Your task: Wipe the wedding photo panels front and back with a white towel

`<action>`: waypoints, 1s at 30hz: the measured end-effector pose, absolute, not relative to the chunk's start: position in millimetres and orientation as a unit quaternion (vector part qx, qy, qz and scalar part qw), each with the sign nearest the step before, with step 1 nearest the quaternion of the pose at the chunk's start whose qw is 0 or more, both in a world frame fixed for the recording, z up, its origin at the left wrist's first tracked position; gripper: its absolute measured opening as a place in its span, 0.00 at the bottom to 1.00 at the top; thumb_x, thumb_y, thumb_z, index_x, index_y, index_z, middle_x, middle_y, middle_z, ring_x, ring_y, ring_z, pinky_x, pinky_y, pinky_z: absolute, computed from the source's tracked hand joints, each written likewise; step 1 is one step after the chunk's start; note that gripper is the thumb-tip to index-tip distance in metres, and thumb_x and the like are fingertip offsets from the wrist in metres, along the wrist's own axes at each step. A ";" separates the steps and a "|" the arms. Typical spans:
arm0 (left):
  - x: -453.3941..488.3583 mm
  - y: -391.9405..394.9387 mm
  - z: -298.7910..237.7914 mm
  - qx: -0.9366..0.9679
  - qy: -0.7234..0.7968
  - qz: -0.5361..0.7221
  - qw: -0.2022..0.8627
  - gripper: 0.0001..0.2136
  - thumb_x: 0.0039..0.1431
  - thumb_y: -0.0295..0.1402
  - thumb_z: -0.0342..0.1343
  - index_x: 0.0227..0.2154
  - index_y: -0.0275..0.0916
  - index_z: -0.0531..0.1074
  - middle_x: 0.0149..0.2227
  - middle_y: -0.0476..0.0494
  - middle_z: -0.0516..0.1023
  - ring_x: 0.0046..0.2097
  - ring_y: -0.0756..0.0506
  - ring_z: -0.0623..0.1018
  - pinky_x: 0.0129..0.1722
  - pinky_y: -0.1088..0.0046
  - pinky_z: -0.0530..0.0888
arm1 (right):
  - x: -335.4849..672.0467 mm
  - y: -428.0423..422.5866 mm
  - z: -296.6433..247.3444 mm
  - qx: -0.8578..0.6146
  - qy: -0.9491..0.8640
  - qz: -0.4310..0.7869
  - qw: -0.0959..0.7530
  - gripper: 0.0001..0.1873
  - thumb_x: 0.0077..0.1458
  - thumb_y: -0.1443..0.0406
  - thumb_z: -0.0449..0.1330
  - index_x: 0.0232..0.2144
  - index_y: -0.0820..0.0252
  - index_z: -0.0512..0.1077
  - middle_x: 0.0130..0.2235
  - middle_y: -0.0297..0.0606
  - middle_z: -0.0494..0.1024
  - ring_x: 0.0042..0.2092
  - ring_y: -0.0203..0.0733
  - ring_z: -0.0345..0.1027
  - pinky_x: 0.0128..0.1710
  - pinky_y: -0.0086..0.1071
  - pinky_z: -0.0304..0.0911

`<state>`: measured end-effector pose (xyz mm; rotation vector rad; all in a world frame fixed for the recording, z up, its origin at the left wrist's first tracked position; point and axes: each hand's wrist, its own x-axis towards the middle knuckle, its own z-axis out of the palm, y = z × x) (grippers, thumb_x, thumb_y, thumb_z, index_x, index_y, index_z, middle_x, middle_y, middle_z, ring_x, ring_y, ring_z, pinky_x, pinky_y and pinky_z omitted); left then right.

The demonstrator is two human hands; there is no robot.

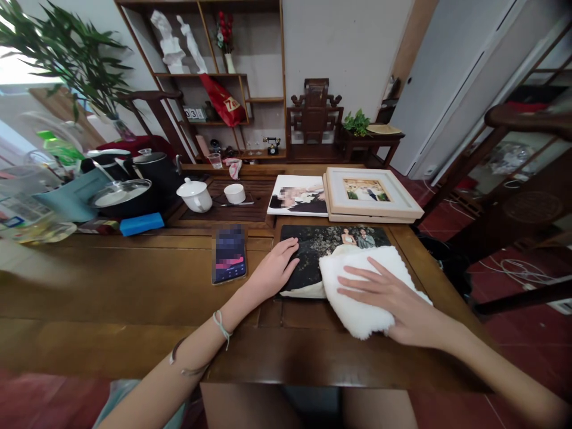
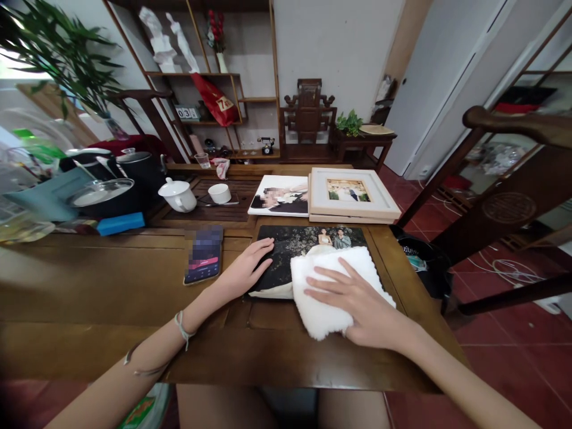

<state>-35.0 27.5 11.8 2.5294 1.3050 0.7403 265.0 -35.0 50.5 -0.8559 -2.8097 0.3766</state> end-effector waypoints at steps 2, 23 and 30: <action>-34.7 27.3 12.3 0.856 0.441 0.248 0.101 0.16 0.66 0.33 0.45 0.54 0.35 0.67 0.60 0.35 0.67 0.62 0.41 0.66 0.62 0.58 0.64 | 265.6 -40.9 52.2 -0.281 -0.946 0.139 0.082 0.50 0.34 0.75 0.51 0.64 0.48 0.54 0.66 0.34 0.56 0.67 0.49 0.43 0.64 0.58 0.26; -35.7 28.3 13.3 0.853 0.448 0.246 0.104 0.16 0.66 0.31 0.46 0.54 0.33 0.67 0.60 0.34 0.67 0.62 0.42 0.66 0.63 0.59 0.63 | 276.0 23.8 38.3 -0.342 -0.925 0.096 0.135 0.41 0.44 0.73 0.54 0.62 0.47 0.59 0.63 0.37 0.62 0.65 0.51 0.50 0.63 0.61 0.32; -35.2 27.8 12.5 0.853 0.446 0.251 0.107 0.16 0.66 0.31 0.46 0.54 0.34 0.67 0.60 0.35 0.67 0.62 0.42 0.66 0.63 0.58 0.63 | 268.4 -53.2 54.2 -0.291 -0.942 0.148 0.076 0.47 0.40 0.75 0.53 0.64 0.46 0.53 0.65 0.35 0.58 0.66 0.51 0.45 0.64 0.60 0.25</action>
